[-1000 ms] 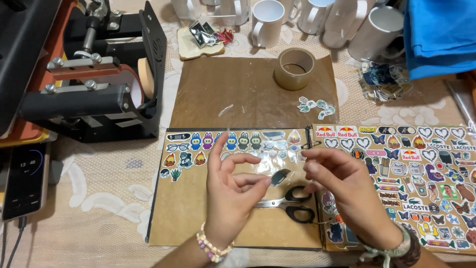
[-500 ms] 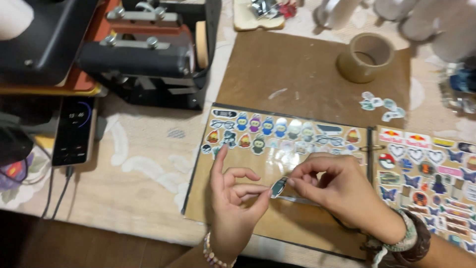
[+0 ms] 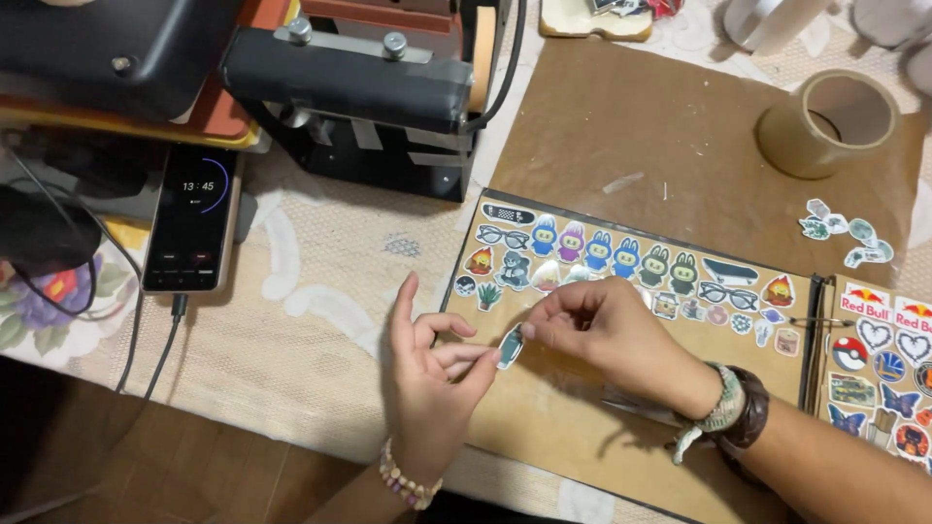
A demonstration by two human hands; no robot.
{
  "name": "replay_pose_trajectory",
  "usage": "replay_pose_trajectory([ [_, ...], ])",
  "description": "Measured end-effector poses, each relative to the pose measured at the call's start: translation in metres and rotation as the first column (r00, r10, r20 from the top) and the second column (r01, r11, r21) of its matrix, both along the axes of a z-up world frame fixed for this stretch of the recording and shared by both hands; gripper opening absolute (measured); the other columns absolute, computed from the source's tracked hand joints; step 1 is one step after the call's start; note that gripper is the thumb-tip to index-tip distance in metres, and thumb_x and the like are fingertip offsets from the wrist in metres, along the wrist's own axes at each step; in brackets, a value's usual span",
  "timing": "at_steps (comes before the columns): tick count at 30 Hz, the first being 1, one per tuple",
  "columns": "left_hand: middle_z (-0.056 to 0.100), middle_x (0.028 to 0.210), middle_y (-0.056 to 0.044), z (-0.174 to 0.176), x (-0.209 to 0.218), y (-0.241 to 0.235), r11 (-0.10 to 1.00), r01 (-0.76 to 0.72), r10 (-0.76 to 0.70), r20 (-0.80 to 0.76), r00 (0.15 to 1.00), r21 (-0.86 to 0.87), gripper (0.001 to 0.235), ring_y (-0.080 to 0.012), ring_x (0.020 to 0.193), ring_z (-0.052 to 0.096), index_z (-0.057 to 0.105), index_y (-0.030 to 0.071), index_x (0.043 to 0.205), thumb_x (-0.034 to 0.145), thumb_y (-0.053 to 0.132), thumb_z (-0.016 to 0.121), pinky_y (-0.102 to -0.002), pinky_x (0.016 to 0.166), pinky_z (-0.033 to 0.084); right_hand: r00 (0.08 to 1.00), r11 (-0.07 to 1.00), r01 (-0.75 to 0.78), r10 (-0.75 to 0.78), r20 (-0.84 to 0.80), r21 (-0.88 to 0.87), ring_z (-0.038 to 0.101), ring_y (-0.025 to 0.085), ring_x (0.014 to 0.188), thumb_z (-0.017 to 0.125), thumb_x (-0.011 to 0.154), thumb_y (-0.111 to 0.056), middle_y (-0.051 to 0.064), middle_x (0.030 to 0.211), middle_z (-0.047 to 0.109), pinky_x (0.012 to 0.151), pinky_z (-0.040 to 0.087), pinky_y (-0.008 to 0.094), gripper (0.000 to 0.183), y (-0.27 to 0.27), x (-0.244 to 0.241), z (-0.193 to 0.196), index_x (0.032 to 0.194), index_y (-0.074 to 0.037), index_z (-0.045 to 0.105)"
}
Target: The person is organizing a collection of stickers by selecting them from sheets, trimming some with scissors, and carefully inserting them into the pockets of a clear plastic binder sleeve.
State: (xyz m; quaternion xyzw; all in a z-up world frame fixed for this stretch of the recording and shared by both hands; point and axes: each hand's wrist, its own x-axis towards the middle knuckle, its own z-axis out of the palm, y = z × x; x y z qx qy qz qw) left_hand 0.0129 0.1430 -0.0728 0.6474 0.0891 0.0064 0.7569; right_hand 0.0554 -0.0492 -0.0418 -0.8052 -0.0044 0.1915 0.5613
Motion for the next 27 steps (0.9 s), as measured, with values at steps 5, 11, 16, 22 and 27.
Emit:
replay_pose_trajectory([
  [5,0.062,0.094,-0.013,-0.001,0.003,0.003,0.998,0.022,-0.021,-0.025,0.999,0.054,0.105,-0.0216,0.078,0.077,0.021,0.012,0.157,0.071,-0.013,0.077,-0.032,0.076,0.066,0.999,0.996,-0.046,0.046,-0.006,-0.074,0.039,0.005,0.048,0.075,0.090,-0.022,-0.007,0.051,0.048,0.046,0.032,0.023,0.018,0.005,0.012,-0.001,0.082,-0.010,0.084],
  [11,0.068,0.120,-0.013,-0.019,-0.003,0.021,0.754,0.036,-0.263,0.251,0.932,0.656,0.095,-0.0281,0.114,0.065,0.020,-0.004,0.152,0.077,0.007,0.079,-0.045,0.107,0.045,0.991,0.939,-0.126,0.106,-0.078,-0.321,0.063,0.006,0.062,0.072,0.090,-0.029,-0.004,0.065,0.075,0.066,0.051,0.026,0.022,0.007,0.043,-0.008,0.076,-0.015,0.080],
  [16,0.057,0.144,-0.023,-0.028,-0.003,0.025,0.618,0.085,-0.545,0.347,0.763,0.782,0.092,-0.0367,0.136,0.055,0.005,-0.007,0.153,0.089,0.001,0.070,-0.042,0.108,0.048,0.989,0.913,-0.149,0.133,-0.068,-0.379,0.058,0.006,0.063,0.074,0.091,-0.031,-0.005,0.063,0.071,0.067,0.048,0.027,0.024,0.007,0.053,-0.017,0.074,-0.016,0.078],
  [22,0.057,0.145,-0.025,-0.032,-0.002,0.022,0.551,0.040,-0.616,0.374,0.693,0.834,0.086,-0.0437,0.140,0.049,0.003,-0.007,0.153,0.094,0.001,0.064,-0.046,0.110,0.046,0.981,0.884,-0.183,0.192,-0.023,-0.430,0.062,0.004,0.065,0.076,0.087,-0.033,-0.008,0.068,0.076,0.071,0.048,0.026,0.016,0.004,0.059,-0.024,0.079,-0.020,0.081],
  [27,0.051,0.150,-0.025,-0.029,-0.002,0.023,0.573,0.050,-0.600,0.377,0.706,0.818,0.086,-0.0392,0.140,0.052,0.004,-0.009,0.152,0.094,0.003,0.065,-0.043,0.113,0.045,0.981,0.993,-0.114,0.105,-0.160,-0.044,0.056,0.008,0.063,0.075,0.091,-0.015,0.000,0.070,0.072,0.060,0.045,0.024,0.012,-0.016,0.063,-0.026,0.084,-0.005,0.078],
])
